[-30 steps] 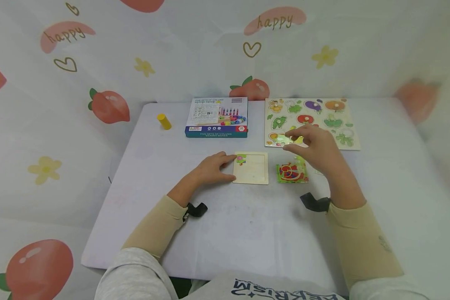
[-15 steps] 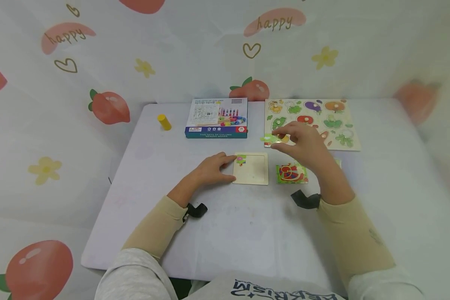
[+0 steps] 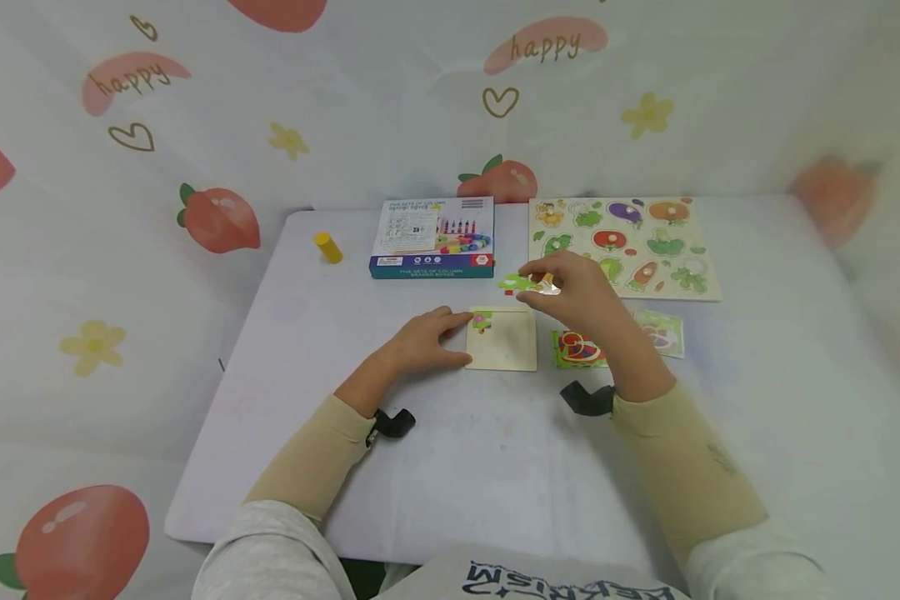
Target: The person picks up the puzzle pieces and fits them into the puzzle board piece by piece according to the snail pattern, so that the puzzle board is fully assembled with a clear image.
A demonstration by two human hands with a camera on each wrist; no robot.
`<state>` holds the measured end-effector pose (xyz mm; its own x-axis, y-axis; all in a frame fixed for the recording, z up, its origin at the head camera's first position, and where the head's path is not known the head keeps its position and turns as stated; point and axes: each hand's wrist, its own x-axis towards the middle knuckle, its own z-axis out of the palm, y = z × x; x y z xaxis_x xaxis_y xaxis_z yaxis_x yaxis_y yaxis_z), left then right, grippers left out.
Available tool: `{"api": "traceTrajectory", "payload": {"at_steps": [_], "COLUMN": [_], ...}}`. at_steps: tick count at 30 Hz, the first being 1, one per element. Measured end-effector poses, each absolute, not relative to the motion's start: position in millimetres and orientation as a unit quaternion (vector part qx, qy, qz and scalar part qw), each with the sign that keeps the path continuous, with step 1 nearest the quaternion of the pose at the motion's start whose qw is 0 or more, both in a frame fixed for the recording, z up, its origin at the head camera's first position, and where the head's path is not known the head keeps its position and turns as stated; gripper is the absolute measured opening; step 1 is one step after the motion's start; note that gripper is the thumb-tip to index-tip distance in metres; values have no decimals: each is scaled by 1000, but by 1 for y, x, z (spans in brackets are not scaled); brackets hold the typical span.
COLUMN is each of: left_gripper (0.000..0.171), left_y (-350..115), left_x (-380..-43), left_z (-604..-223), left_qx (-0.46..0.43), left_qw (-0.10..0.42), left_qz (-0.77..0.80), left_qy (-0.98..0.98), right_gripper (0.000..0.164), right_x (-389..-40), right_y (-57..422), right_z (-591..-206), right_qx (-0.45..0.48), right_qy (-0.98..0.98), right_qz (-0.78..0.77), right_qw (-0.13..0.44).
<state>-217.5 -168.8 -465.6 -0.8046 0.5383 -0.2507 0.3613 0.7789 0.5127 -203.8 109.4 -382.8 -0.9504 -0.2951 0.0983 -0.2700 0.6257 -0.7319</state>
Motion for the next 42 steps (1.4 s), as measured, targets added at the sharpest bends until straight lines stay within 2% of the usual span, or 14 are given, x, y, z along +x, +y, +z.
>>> {"api": "traceTrajectory", "payload": {"at_steps": [17,30,42], "left_gripper": [77,77,77], "left_y": [-170,-171,-170], "left_x": [-220,-220,-220], "left_z": [-467,-469,-468], "left_qx": [255,249,246], "left_qw": [192,191,193], "left_qz": [233,229,235], "left_qy": [919,921,920], "right_gripper": [32,34,34], "right_x": [-216,-223,-225], "right_y": [88,78,74], "right_z": [-413,-437,-447], "right_qx": [-138,-106,-89], "right_qy": [910,911,916], "right_qz": [-384,-373,-359], "right_qw": [73,143,156]}}
